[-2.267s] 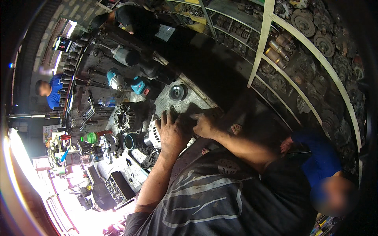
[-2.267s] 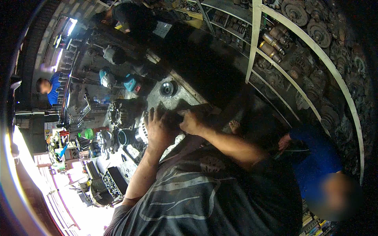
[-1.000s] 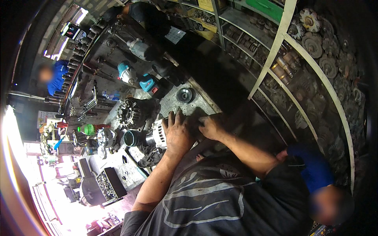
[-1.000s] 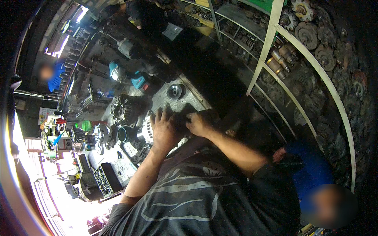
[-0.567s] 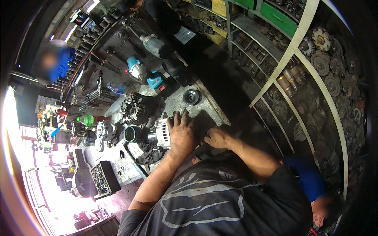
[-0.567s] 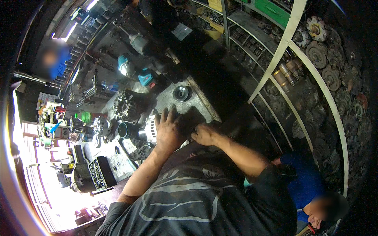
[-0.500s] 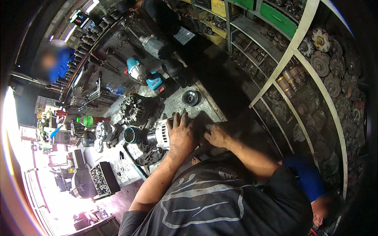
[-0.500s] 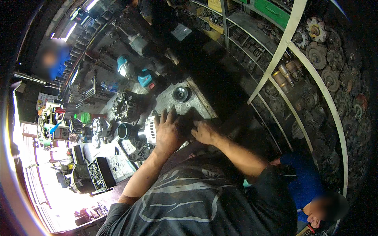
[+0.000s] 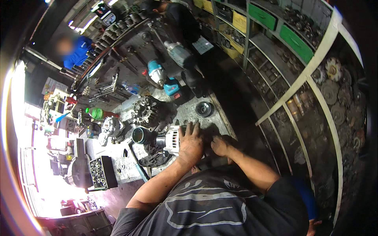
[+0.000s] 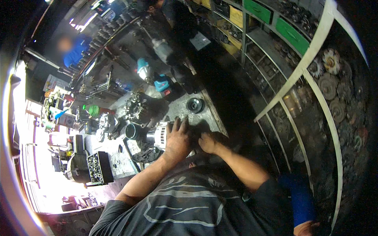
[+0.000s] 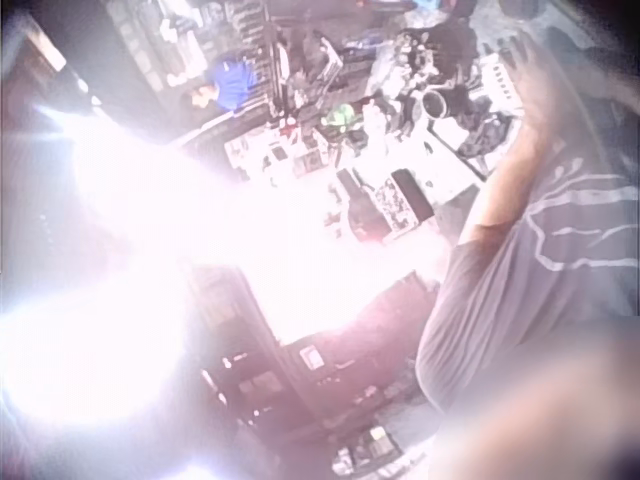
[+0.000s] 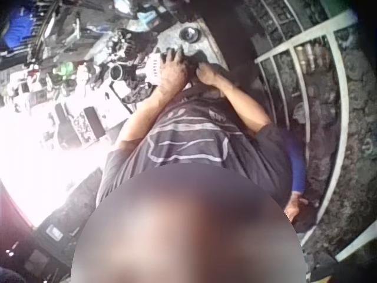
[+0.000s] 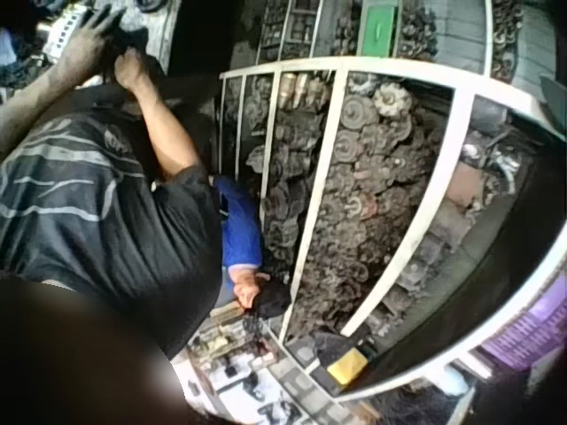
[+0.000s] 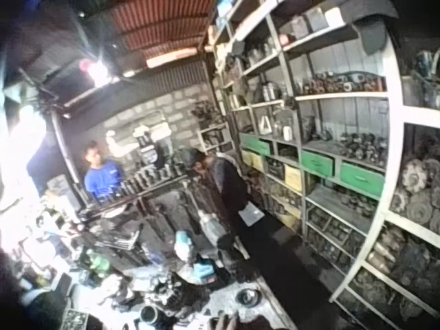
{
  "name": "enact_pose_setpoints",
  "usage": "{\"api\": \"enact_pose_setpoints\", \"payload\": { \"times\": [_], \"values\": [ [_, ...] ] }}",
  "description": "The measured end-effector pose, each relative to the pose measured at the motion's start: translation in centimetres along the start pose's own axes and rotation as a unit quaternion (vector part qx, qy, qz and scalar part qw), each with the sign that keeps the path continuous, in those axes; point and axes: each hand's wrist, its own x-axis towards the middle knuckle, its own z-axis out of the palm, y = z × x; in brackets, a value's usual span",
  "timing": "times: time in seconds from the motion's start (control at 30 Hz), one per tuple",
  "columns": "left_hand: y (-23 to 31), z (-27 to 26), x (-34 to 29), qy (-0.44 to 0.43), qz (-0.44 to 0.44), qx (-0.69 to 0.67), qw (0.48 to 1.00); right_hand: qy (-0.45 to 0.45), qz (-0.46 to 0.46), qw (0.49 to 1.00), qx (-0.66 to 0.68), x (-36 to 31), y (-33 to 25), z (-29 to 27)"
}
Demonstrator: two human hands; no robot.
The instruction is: The person selects washers from a tray, then uses a cordless impact driver to tighten a nut on an alternator. They then use pliers to adjust a component on the alternator and move it to a testing machine.
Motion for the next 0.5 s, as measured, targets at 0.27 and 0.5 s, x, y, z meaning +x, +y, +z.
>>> {"api": "enact_pose_setpoints", "payload": {
  "times": [0.27,0.5],
  "values": [
    [0.2,-0.2,-0.4,-0.008,-0.009,0.014,1.000,0.021,-0.163,0.936,-0.310,-0.7,0.8,-0.6],
    [0.0,-0.5,-1.1,-0.040,0.009,-0.025,0.999,0.035,0.171,0.942,0.287,1.0,1.0,1.7]
  ]
}}
